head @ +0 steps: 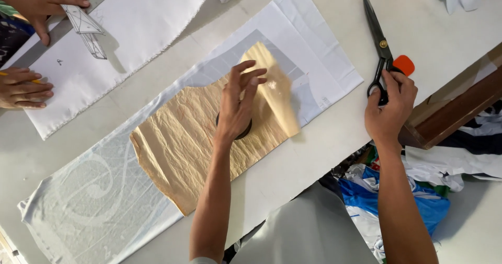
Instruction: Marking a garment pattern onto fabric with chalk and then cutting the piece out using industrial scissors.
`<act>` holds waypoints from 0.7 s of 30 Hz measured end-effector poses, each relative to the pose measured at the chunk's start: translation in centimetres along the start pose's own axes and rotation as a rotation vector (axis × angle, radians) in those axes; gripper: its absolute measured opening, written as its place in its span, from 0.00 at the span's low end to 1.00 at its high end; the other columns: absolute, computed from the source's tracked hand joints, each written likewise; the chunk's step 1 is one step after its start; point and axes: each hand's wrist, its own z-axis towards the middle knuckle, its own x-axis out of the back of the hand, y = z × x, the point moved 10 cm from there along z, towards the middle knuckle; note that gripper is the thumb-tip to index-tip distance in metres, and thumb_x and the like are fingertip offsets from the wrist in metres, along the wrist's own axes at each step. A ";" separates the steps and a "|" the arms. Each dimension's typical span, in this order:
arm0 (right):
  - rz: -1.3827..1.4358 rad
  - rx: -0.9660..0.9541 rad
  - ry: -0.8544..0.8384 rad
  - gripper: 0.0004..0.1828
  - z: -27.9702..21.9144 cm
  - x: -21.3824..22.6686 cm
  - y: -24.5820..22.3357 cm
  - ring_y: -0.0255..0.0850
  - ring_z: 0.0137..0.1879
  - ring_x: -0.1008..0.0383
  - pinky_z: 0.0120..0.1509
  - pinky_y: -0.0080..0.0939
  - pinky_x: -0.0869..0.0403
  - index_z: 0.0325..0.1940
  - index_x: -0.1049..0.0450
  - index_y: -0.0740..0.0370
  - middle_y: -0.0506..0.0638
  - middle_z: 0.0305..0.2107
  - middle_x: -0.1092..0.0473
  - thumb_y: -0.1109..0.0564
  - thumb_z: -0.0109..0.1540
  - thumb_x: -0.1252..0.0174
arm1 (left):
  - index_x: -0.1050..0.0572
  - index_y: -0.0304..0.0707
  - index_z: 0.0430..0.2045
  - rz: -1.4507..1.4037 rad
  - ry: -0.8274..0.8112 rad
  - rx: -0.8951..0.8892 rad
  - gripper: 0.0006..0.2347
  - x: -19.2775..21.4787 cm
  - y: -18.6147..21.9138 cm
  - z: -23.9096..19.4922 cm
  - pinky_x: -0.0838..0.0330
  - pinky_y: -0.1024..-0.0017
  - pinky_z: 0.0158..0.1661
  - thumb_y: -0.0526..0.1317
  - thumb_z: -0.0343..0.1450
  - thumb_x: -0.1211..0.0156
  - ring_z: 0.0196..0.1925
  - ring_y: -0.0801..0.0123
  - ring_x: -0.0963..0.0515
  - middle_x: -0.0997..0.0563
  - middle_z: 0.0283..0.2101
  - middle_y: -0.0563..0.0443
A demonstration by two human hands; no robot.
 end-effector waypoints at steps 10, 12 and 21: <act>0.027 -0.003 0.007 0.20 0.2 0.2 -0.1 0.58 0.56 0.36 0.57 0.57 0.30 0.63 0.26 0.76 0.62 0.54 0.34 0.73 0.66 0.45 | 0.19 0.42 0.42 0.625 -0.185 -0.186 0.08 -4.9 -1.9 -0.7 0.38 0.53 0.57 0.39 0.71 0.39 0.59 0.57 0.25 0.19 0.53 0.48; 0.030 0.002 0.014 0.20 0.2 0.2 -0.2 0.58 0.56 0.36 0.56 0.57 0.30 0.63 0.26 0.76 0.62 0.53 0.34 0.74 0.65 0.45 | 0.19 0.43 0.41 0.689 -0.214 -0.234 0.08 -5.7 -2.2 -0.8 0.40 0.53 0.57 0.41 0.71 0.37 0.59 0.55 0.26 0.20 0.54 0.48; 0.032 0.000 0.019 0.20 0.1 0.1 0.0 0.58 0.57 0.36 0.58 0.57 0.29 0.62 0.26 0.75 0.62 0.54 0.33 0.73 0.66 0.44 | 0.21 0.46 0.44 0.796 -0.257 -0.267 0.17 -7.6 -2.5 -0.7 0.41 0.50 0.59 0.47 0.64 0.28 0.66 0.51 0.33 0.28 0.63 0.42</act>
